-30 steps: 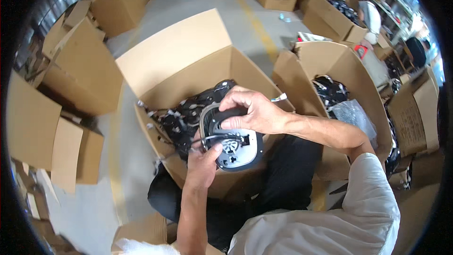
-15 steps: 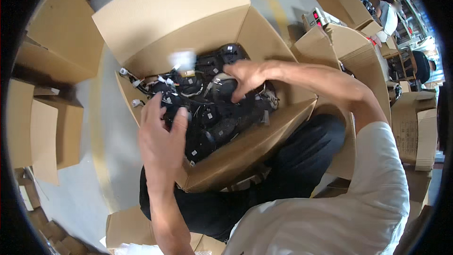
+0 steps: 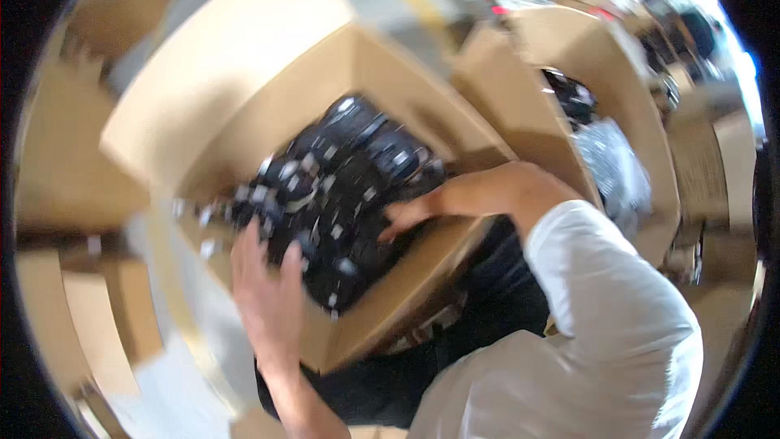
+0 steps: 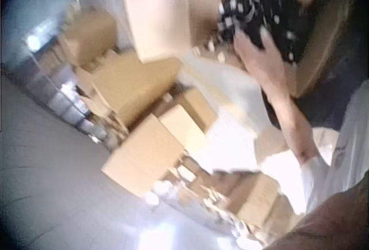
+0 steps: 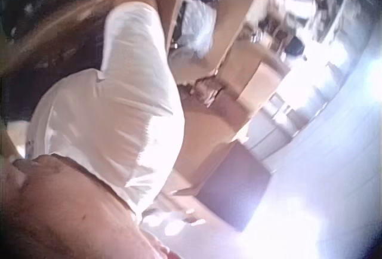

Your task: The person transfers black electronic components by hand from a large cardboard shipping box into smaller cardboard boxes, organizing them on the floor.

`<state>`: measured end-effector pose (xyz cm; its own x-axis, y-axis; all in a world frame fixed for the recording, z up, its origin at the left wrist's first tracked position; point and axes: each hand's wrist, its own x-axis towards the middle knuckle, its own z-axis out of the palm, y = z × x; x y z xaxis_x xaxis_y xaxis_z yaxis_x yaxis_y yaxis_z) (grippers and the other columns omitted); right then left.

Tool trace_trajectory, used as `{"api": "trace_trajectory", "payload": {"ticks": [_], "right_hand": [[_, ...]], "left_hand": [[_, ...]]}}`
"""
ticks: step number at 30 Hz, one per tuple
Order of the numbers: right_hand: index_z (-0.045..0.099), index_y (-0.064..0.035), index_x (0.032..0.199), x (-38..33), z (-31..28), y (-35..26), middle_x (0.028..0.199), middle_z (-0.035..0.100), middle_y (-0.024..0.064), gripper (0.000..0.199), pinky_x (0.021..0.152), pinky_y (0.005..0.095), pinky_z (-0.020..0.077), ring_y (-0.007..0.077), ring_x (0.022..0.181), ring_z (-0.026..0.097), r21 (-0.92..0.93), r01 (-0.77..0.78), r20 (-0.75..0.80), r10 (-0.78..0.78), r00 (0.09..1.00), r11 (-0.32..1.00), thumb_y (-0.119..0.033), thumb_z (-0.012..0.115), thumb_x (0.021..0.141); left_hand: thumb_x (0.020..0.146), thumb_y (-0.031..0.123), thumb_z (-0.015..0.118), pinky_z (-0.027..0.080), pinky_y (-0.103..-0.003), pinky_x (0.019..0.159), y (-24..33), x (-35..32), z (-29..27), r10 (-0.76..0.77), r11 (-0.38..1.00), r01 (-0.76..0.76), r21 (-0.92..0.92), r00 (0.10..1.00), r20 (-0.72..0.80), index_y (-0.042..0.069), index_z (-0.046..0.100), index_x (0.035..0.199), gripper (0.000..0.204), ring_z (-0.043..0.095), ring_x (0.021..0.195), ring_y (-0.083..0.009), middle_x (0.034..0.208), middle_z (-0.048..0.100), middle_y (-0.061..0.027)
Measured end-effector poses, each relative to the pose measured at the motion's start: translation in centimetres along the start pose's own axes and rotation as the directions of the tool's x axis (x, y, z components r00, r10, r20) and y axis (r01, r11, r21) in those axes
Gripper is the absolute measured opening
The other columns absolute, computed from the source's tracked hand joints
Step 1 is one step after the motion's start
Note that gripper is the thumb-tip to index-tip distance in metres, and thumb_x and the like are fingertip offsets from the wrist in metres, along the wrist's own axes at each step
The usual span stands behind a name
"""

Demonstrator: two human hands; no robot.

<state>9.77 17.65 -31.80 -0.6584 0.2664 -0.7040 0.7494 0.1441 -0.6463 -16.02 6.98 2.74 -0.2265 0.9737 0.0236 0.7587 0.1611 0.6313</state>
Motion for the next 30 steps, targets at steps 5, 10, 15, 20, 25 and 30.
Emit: {"api": "trace_trajectory", "payload": {"ticks": [5, 10, 15, 20, 25, 30], "right_hand": [[0.075, -0.0094, 0.097, -0.3, -0.7, -7.8, 0.098, 0.074, 0.0099, 0.034, 0.082, 0.0463, 0.0569, 0.0306, 0.097, 0.069, -0.835, 0.155, -0.004, -0.287, 0.958, 0.528, -0.037, 0.075, 0.078], [0.071, -0.0028, 0.083, -25.7, -14.5, -22.6, 0.081, 0.071, 0.0194, 0.037, 0.073, 0.0464, 0.0564, 0.0376, 0.084, 0.069, -0.584, 0.327, -0.471, -0.638, 0.609, 0.743, -0.040, 0.069, 0.081], [0.072, -0.0054, 0.094, -45.1, -20.3, -6.1, 0.085, 0.071, 0.0164, 0.041, 0.073, 0.0433, 0.0540, 0.0324, 0.080, 0.068, -0.111, -0.009, -0.935, -0.101, 0.339, 0.994, -0.043, 0.056, 0.094], [0.065, 0.0005, 0.099, -41.9, -2.6, 16.8, 0.092, 0.070, 0.0190, 0.043, 0.079, 0.0478, 0.0545, 0.0350, 0.087, 0.069, -0.046, -0.658, -0.884, 0.277, 0.377, 0.751, -0.039, 0.072, 0.082], [0.065, -0.0026, 0.089, -41.4, -1.8, 16.7, 0.084, 0.066, 0.0222, 0.028, 0.076, 0.0476, 0.0541, 0.0360, 0.082, 0.069, 0.270, -0.281, -0.935, 0.321, 0.152, 0.921, -0.030, 0.064, 0.090], [0.057, -0.0045, 0.082, -52.1, -8.9, 2.3, 0.061, 0.047, -0.0007, 0.034, 0.043, 0.0271, 0.0341, 0.0100, 0.051, 0.044, 0.430, 0.406, -0.903, 0.396, 0.170, 0.806, -0.032, 0.053, 0.101]], "left_hand": [[0.087, 0.004, 0.068, 0.051, -0.034, 0.089, -3.8, 0.8, 3.2, -0.003, 0.999, -0.004, 0.045, 0.988, 0.154, -0.005, 0.052, 0.134, 0.051, 0.062, 0.104, -0.0243, 0.124, 0.060, -0.0187], [0.095, 0.006, 0.062, 0.052, -0.034, 0.086, -4.8, -0.3, 3.4, -0.087, 0.965, -0.002, 0.261, 0.940, 0.329, -0.006, 0.046, 0.140, 0.050, 0.061, 0.099, -0.0187, 0.114, 0.064, -0.0137], [0.097, 0.018, 0.063, 0.048, -0.043, 0.102, 1.1, -2.4, 3.3, -0.045, 0.997, 0.065, -0.050, 0.942, 0.331, -0.011, 0.045, 0.139, 0.054, 0.060, 0.115, -0.0353, 0.134, 0.057, -0.0243], [0.097, 0.008, 0.061, 0.049, -0.031, 0.091, 1.3, -3.3, 7.2, 0.148, 0.983, -0.102, -0.152, 0.931, 0.333, -0.007, 0.051, 0.135, 0.042, 0.062, 0.102, -0.0192, 0.120, 0.065, -0.0149], [0.090, 0.001, 0.064, 0.052, -0.032, 0.089, 9.6, -2.9, 9.5, 0.217, 0.967, -0.164, -0.196, 0.931, 0.293, -0.005, 0.057, 0.129, 0.040, 0.064, 0.102, -0.0206, 0.118, 0.064, -0.0153], [0.091, 0.000, 0.062, 0.052, -0.033, 0.091, 17.3, -3.4, 12.2, 0.437, 0.868, -0.320, -0.380, 0.855, 0.280, -0.005, 0.060, 0.123, 0.032, 0.066, 0.105, -0.0212, 0.114, 0.067, -0.0149]]}}
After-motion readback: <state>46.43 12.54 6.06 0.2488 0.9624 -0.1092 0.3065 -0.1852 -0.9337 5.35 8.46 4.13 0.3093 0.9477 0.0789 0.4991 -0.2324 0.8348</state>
